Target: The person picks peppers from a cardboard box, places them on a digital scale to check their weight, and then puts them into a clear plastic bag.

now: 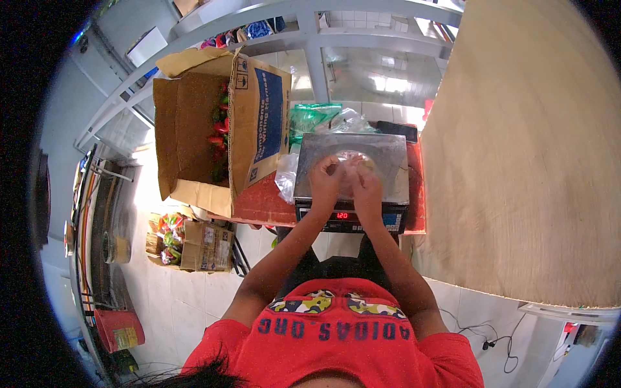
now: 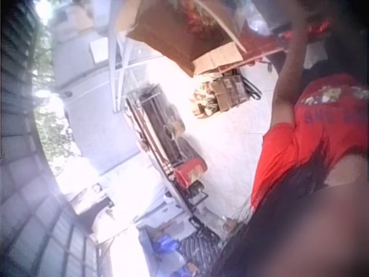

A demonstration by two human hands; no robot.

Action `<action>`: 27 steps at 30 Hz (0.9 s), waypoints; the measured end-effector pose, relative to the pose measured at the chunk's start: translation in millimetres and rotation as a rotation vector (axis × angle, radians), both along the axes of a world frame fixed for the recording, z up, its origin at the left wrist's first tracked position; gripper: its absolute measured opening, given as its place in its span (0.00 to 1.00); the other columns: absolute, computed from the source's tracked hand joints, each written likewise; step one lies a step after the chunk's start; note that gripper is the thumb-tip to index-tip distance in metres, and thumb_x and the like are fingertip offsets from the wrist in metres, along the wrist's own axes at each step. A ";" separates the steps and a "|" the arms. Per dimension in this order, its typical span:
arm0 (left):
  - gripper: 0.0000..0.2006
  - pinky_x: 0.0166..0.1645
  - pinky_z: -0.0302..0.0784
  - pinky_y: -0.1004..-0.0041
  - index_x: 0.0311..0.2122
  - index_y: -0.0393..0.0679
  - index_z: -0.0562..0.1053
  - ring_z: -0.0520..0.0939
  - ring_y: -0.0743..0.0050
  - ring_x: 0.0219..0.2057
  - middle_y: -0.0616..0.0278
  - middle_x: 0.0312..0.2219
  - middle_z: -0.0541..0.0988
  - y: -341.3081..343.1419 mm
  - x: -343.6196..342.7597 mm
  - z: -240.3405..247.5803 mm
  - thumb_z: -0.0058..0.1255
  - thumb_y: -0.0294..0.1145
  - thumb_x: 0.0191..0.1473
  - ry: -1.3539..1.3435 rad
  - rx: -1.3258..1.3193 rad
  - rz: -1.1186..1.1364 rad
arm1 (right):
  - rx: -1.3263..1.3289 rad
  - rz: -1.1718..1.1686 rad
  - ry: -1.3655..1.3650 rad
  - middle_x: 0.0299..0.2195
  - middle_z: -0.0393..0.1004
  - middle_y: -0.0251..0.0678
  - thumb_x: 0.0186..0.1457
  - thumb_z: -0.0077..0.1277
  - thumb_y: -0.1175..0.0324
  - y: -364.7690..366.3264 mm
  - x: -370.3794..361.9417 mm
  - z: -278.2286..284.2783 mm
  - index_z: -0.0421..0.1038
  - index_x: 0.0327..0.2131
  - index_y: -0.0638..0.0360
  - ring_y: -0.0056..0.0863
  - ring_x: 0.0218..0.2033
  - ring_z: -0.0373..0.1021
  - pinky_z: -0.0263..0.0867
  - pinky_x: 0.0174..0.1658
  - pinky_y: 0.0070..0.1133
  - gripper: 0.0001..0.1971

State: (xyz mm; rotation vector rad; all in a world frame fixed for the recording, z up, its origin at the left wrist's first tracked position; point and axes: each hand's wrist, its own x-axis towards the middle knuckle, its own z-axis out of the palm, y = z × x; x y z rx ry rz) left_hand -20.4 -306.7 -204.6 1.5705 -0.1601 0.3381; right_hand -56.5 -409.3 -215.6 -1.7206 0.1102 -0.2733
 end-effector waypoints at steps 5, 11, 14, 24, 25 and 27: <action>0.05 0.26 0.66 0.79 0.27 0.36 0.72 0.71 0.85 0.21 0.64 0.20 0.74 -2.4 -0.9 -8.5 0.54 0.25 0.49 -0.010 0.020 -0.026 | -0.516 -0.293 -0.430 0.21 0.69 0.36 0.56 0.47 0.68 4.0 19.1 14.1 0.68 0.26 0.65 0.29 0.21 0.65 0.60 0.26 0.24 0.10; 0.03 0.31 0.67 0.79 0.32 0.39 0.73 0.73 0.85 0.27 0.66 0.29 0.75 -3.7 8.6 -35.8 0.52 0.25 0.51 0.090 -0.047 -0.118 | -0.118 -0.252 -0.160 0.22 0.70 0.31 0.53 0.51 0.72 -10.8 45.9 -26.4 0.67 0.23 0.63 0.14 0.20 0.63 0.58 0.22 0.16 0.08; 0.06 0.37 0.68 0.78 0.37 0.39 0.72 0.73 0.83 0.31 0.69 0.29 0.74 -3.0 -0.2 -35.2 0.48 0.28 0.55 0.329 -0.404 -0.301 | 0.040 -0.217 -0.175 0.23 0.71 0.31 0.52 0.52 0.74 -11.7 49.6 -33.3 0.68 0.25 0.64 0.14 0.21 0.65 0.60 0.23 0.15 0.05; 0.20 0.56 0.57 0.75 0.53 0.37 0.64 0.63 0.72 0.53 0.61 0.51 0.63 -3.0 -10.1 -39.1 0.40 0.39 0.61 0.206 -0.303 -0.472 | -0.139 -0.235 -0.161 0.26 0.73 0.31 0.48 0.50 0.80 -6.3 52.0 -37.4 0.72 0.35 0.64 0.16 0.25 0.68 0.64 0.28 0.16 0.09; 0.21 0.56 0.57 0.75 0.53 0.36 0.64 0.63 0.70 0.53 0.60 0.51 0.63 -3.5 -7.1 -45.7 0.39 0.41 0.61 0.166 -0.250 -0.450 | -0.140 -0.233 -0.163 0.26 0.73 0.31 0.48 0.50 0.80 -6.4 52.1 -36.7 0.72 0.35 0.64 0.16 0.25 0.68 0.64 0.28 0.16 0.09; 0.22 0.56 0.57 0.74 0.53 0.35 0.63 0.63 0.69 0.54 0.58 0.51 0.63 -4.3 -3.3 -59.1 0.39 0.42 0.61 0.125 -0.198 -0.423 | -0.237 -0.175 -0.181 0.25 0.74 0.32 0.47 0.50 0.81 -5.9 51.8 -35.7 0.72 0.36 0.64 0.16 0.24 0.68 0.64 0.28 0.16 0.10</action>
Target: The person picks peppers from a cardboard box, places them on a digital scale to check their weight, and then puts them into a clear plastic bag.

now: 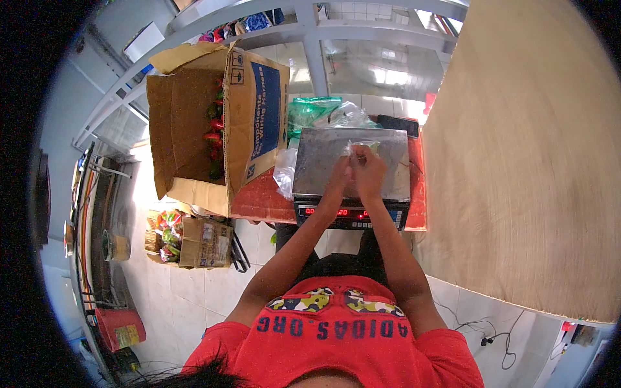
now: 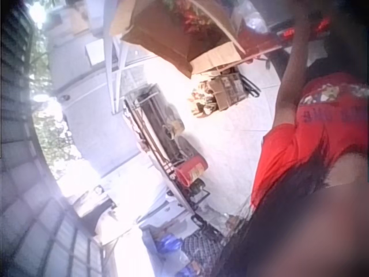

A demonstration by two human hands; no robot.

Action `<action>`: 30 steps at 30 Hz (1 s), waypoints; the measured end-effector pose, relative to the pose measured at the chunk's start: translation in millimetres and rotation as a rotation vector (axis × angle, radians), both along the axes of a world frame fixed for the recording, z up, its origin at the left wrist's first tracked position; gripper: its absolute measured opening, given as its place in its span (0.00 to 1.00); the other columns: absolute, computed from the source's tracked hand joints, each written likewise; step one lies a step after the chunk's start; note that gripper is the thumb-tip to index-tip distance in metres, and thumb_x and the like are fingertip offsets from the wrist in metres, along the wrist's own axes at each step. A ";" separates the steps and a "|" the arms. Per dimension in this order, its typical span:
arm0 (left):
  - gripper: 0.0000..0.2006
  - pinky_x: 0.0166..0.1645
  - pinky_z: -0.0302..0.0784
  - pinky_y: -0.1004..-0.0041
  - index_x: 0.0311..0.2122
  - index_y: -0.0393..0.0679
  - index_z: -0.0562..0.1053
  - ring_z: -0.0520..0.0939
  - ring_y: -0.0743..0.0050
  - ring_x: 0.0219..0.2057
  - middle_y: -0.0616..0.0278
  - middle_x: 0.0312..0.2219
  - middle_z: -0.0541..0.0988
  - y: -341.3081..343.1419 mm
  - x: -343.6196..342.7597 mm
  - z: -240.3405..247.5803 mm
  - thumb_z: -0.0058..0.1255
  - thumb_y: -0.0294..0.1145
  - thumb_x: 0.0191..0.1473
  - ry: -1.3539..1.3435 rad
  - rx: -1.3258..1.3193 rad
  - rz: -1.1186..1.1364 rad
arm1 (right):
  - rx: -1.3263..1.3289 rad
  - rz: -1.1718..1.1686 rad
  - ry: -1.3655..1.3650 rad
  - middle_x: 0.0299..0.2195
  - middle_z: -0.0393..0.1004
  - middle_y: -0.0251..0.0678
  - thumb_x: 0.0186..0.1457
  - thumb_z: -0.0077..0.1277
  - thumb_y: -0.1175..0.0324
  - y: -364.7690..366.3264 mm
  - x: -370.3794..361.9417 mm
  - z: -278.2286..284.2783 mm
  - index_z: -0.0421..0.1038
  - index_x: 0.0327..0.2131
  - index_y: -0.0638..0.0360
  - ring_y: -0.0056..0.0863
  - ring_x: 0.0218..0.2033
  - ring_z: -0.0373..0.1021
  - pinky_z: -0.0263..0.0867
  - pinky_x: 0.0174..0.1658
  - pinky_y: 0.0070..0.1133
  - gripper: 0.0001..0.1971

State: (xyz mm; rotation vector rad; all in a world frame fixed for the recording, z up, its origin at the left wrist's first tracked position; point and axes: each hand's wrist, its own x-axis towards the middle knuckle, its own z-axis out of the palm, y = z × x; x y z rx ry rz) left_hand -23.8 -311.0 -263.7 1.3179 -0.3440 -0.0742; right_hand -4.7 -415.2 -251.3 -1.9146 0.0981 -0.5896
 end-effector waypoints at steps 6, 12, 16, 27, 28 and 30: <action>0.27 0.61 0.51 0.72 0.57 0.34 0.60 0.59 0.62 0.58 0.54 0.55 0.61 3.8 4.2 3.6 0.37 0.46 0.61 0.021 0.021 -0.122 | -0.069 0.029 0.027 0.27 0.73 0.35 0.46 0.49 0.80 -12.1 4.7 -5.3 0.71 0.34 0.66 0.20 0.26 0.68 0.64 0.30 0.18 0.09; 0.26 0.58 0.56 0.71 0.58 0.36 0.59 0.64 0.61 0.54 0.54 0.52 0.64 -5.8 25.9 -53.5 0.36 0.45 0.61 -0.139 0.251 -0.065 | -0.360 -0.042 -0.165 0.26 0.66 0.41 0.43 0.49 0.79 -10.9 7.6 -3.2 0.68 0.30 0.66 0.34 0.28 0.65 0.62 0.33 0.26 0.07; 0.24 0.51 0.63 0.74 0.57 0.40 0.60 0.69 0.72 0.49 0.59 0.51 0.65 -6.8 -5.5 -0.2 0.37 0.44 0.61 0.127 -0.016 -0.073 | -0.337 -0.073 -0.151 0.26 0.68 0.45 0.38 0.50 0.77 -18.6 1.3 -2.7 0.65 0.25 0.63 0.45 0.30 0.64 0.60 0.34 0.34 0.07; 0.16 0.47 0.69 0.77 0.51 0.42 0.61 0.73 0.75 0.45 0.60 0.49 0.69 -7.5 -0.6 0.8 0.44 0.32 0.58 0.308 -0.232 -0.043 | 0.492 0.310 0.014 0.24 0.60 0.26 0.44 0.45 0.82 -34.3 2.0 -6.0 0.61 0.32 0.59 0.15 0.27 0.60 0.59 0.31 0.15 0.11; 0.14 0.44 0.71 0.76 0.48 0.42 0.64 0.75 0.73 0.42 0.58 0.44 0.73 -8.6 2.6 3.2 0.45 0.28 0.56 0.163 -0.081 0.058 | 0.489 0.309 0.015 0.24 0.60 0.26 0.44 0.45 0.82 -34.8 -1.0 -4.2 0.61 0.32 0.59 0.15 0.27 0.60 0.59 0.31 0.15 0.11; 0.12 0.42 0.72 0.74 0.45 0.41 0.67 0.78 0.72 0.39 0.56 0.40 0.76 -10.7 2.6 7.0 0.47 0.25 0.54 0.018 0.068 0.158 | 0.427 0.339 0.122 0.26 0.65 0.26 0.48 0.46 0.82 -34.6 -10.0 -1.3 0.63 0.36 0.59 0.13 0.29 0.63 0.60 0.36 0.13 0.11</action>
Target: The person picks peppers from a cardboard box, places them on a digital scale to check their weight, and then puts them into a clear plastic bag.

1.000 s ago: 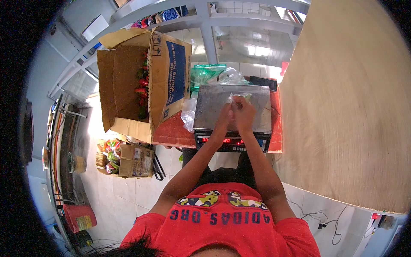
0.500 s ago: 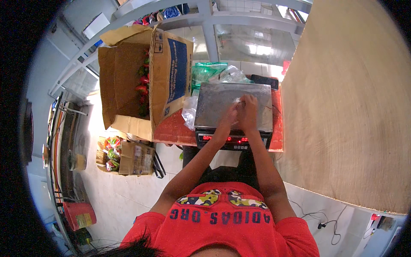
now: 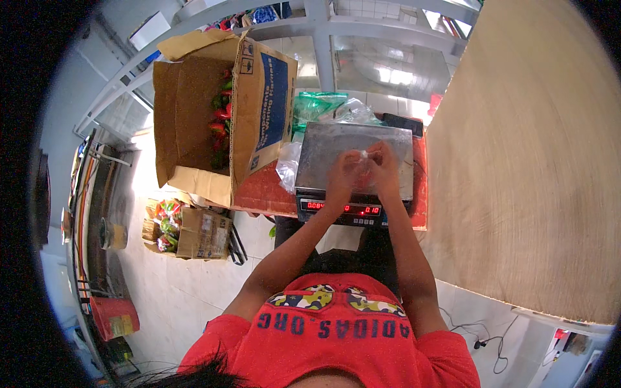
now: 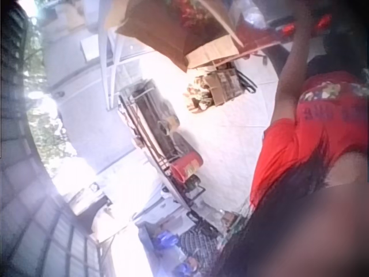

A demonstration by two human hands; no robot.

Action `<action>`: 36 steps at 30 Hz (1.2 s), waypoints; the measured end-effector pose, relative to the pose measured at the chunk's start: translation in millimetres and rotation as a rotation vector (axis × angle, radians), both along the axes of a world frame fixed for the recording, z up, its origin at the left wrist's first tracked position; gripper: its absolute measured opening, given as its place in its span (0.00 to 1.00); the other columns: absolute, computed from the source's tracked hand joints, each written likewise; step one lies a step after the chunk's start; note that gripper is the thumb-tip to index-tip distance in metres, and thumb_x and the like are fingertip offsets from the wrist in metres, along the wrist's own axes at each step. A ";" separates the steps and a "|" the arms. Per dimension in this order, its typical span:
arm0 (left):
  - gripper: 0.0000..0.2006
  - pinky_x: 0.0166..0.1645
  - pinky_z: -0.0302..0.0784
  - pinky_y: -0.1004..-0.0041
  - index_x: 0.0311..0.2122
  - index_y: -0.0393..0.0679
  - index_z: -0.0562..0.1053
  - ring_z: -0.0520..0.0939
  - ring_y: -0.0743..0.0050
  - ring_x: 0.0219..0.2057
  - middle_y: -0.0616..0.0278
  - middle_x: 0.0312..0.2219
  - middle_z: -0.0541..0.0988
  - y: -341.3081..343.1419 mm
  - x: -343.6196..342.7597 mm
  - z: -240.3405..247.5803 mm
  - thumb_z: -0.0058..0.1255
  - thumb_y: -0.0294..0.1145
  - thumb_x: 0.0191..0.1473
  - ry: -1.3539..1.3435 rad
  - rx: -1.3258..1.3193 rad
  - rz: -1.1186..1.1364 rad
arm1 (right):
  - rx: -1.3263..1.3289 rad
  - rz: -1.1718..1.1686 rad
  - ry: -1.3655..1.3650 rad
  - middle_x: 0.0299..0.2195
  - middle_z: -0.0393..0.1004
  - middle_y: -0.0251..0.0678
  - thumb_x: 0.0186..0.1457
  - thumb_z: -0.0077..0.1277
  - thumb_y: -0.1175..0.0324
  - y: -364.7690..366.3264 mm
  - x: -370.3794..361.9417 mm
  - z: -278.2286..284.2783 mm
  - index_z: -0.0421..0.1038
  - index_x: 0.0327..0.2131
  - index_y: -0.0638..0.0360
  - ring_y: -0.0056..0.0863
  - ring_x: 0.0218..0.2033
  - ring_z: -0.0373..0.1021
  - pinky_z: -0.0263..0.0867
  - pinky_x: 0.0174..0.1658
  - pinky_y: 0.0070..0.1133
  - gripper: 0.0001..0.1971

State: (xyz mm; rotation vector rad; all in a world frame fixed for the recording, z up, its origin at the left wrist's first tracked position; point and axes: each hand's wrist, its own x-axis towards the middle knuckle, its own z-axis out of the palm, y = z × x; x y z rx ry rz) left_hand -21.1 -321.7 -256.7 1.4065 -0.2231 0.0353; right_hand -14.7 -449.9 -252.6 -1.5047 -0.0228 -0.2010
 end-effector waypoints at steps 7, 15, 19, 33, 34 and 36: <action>0.09 0.34 0.72 0.68 0.35 0.42 0.74 0.78 0.64 0.28 0.59 0.23 0.76 4.4 -14.0 24.7 0.48 0.25 0.46 -0.313 0.503 0.144 | -0.290 -0.137 -0.085 0.21 0.65 0.27 0.47 0.47 0.82 12.2 -30.2 36.6 0.70 0.40 0.59 0.15 0.24 0.61 0.59 0.29 0.15 0.15; 0.09 0.37 0.70 0.60 0.34 0.45 0.74 0.76 0.51 0.30 0.56 0.27 0.76 23.3 -20.0 31.7 0.49 0.29 0.45 -0.584 0.765 0.046 | -0.526 -0.134 -0.157 0.25 0.67 0.42 0.46 0.44 0.82 29.7 -49.0 47.7 0.71 0.37 0.62 0.35 0.28 0.67 0.62 0.33 0.25 0.13; 0.05 0.36 0.71 0.61 0.30 0.44 0.72 0.76 0.51 0.30 0.56 0.27 0.76 37.5 -34.2 45.8 0.50 0.29 0.45 -0.671 0.594 0.221 | -0.668 -0.107 -0.159 0.29 0.66 0.46 0.44 0.44 0.80 36.7 -54.7 46.2 0.70 0.34 0.63 0.45 0.32 0.65 0.62 0.36 0.31 0.11; 0.05 0.32 0.70 0.76 0.27 0.39 0.65 0.73 0.78 0.27 0.62 0.23 0.73 114.5 -86.3 32.1 0.46 0.16 0.49 -0.073 0.072 0.310 | -0.673 0.347 -0.210 0.34 0.67 0.45 0.48 0.45 0.68 84.9 -83.0 29.5 0.72 0.34 0.62 0.44 0.39 0.62 0.57 0.47 0.31 0.11; 0.05 0.32 0.70 0.76 0.27 0.39 0.65 0.73 0.78 0.27 0.62 0.23 0.73 121.3 -90.4 35.5 0.46 0.16 0.49 -0.072 0.074 0.312 | -0.671 0.349 -0.209 0.34 0.67 0.45 0.48 0.45 0.68 85.3 -83.1 30.9 0.72 0.34 0.62 0.44 0.39 0.62 0.57 0.47 0.31 0.11; 0.10 0.38 0.68 0.79 0.27 0.40 0.62 0.70 0.82 0.31 0.67 0.27 0.71 140.7 -97.2 40.2 0.45 0.11 0.48 -0.012 0.235 0.209 | -0.591 0.430 -0.283 0.36 0.68 0.42 0.52 0.46 0.69 82.5 -81.1 37.0 0.72 0.38 0.62 0.38 0.40 0.65 0.61 0.44 0.28 0.11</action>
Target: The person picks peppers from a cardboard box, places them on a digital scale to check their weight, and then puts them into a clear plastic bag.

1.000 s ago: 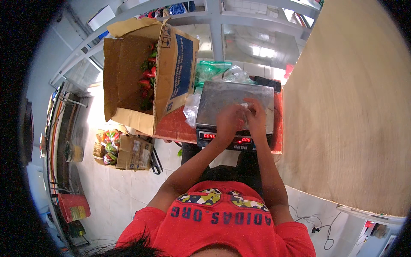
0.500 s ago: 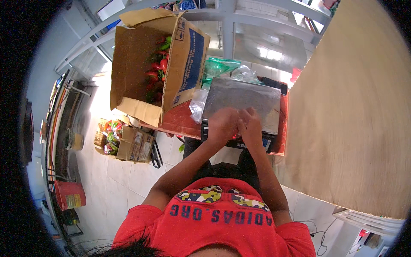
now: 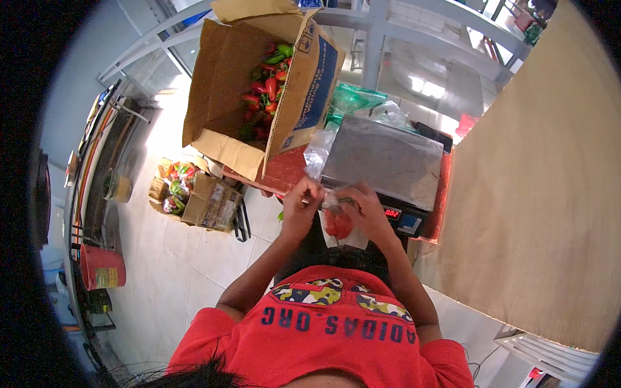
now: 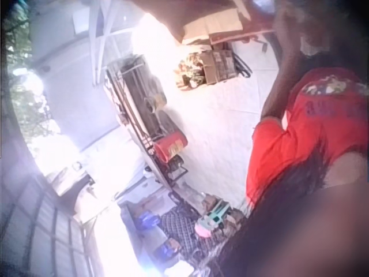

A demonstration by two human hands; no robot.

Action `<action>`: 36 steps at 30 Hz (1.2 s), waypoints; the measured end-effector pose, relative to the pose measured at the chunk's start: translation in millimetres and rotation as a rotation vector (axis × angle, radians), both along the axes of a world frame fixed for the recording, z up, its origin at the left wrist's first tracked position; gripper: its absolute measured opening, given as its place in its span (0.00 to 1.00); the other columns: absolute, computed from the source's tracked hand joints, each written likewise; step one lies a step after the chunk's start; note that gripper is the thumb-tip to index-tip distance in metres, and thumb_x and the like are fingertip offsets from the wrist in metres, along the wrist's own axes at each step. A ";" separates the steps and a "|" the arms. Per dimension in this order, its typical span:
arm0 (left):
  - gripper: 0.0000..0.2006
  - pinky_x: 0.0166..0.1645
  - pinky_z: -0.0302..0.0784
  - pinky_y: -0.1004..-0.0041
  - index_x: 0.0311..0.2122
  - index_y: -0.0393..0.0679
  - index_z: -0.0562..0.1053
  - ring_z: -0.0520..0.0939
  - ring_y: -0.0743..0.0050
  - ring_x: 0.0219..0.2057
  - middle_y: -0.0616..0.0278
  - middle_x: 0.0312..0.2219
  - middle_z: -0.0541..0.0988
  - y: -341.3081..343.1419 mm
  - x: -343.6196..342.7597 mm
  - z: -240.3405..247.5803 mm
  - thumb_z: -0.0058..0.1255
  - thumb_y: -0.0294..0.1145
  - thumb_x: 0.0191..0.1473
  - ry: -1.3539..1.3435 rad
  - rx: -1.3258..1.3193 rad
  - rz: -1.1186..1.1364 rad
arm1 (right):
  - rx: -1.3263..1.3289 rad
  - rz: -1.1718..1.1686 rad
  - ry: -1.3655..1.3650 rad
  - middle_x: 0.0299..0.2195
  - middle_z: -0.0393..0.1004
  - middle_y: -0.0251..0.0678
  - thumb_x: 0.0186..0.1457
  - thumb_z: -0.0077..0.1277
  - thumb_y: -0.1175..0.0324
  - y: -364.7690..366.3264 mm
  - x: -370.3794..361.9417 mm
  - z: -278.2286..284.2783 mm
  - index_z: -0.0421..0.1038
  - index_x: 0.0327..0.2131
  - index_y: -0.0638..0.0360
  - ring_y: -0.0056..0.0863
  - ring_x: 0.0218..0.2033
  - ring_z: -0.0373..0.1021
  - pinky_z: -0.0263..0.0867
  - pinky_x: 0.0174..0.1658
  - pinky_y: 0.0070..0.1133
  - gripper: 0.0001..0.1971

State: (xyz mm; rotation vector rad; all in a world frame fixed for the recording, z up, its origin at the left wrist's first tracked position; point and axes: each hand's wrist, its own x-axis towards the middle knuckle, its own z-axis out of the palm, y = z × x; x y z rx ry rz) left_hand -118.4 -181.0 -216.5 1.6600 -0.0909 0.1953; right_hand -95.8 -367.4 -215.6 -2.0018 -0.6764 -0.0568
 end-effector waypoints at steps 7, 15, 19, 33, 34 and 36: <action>0.09 0.37 0.73 0.75 0.27 0.41 0.65 0.73 0.77 0.30 0.65 0.26 0.70 141.3 -37.5 -47.4 0.47 0.13 0.45 0.063 -0.006 0.075 | 0.135 -0.260 0.264 0.38 0.70 0.34 0.57 0.45 0.69 -76.2 19.2 0.3 0.70 0.41 0.62 0.21 0.37 0.68 0.64 0.42 0.19 0.11; 0.05 0.30 0.73 0.71 0.28 0.40 0.70 0.77 0.74 0.25 0.61 0.21 0.76 389.9 -48.7 -72.6 0.53 0.21 0.44 0.037 0.755 0.899 | 0.350 -0.495 0.441 0.35 0.73 0.33 0.58 0.45 0.68 -129.1 13.4 -9.8 0.71 0.39 0.63 0.19 0.32 0.70 0.66 0.39 0.17 0.10; 0.04 0.33 0.74 0.69 0.29 0.39 0.71 0.77 0.71 0.26 0.60 0.23 0.76 488.4 -55.6 -84.7 0.52 0.21 0.45 0.051 0.615 1.086 | 0.350 -0.495 0.453 0.35 0.73 0.32 0.57 0.46 0.68 -127.6 11.1 -13.9 0.71 0.39 0.62 0.19 0.32 0.69 0.66 0.39 0.17 0.09; 0.09 0.37 0.73 0.76 0.37 0.34 0.74 0.77 0.77 0.31 0.60 0.31 0.79 157.3 16.6 -206.7 0.47 0.27 0.56 0.123 0.255 0.220 | 0.346 -0.472 0.482 0.34 0.72 0.31 0.58 0.46 0.69 -119.5 16.2 -16.8 0.70 0.39 0.61 0.18 0.34 0.69 0.67 0.39 0.16 0.08; 0.10 0.37 0.73 0.76 0.39 0.35 0.74 0.78 0.76 0.31 0.58 0.32 0.79 116.8 32.7 -171.2 0.48 0.30 0.56 0.221 0.289 0.225 | 0.353 -0.486 0.481 0.34 0.72 0.31 0.58 0.46 0.69 -123.0 14.4 -16.1 0.70 0.39 0.61 0.18 0.34 0.69 0.67 0.39 0.16 0.08; 0.14 0.43 0.71 0.73 0.42 0.35 0.73 0.78 0.72 0.36 0.53 0.35 0.79 82.8 60.5 -166.9 0.50 0.34 0.55 0.082 0.015 0.201 | 0.394 -0.437 0.447 0.34 0.72 0.31 0.57 0.47 0.69 -113.2 16.0 -13.8 0.70 0.39 0.61 0.18 0.34 0.69 0.67 0.38 0.16 0.08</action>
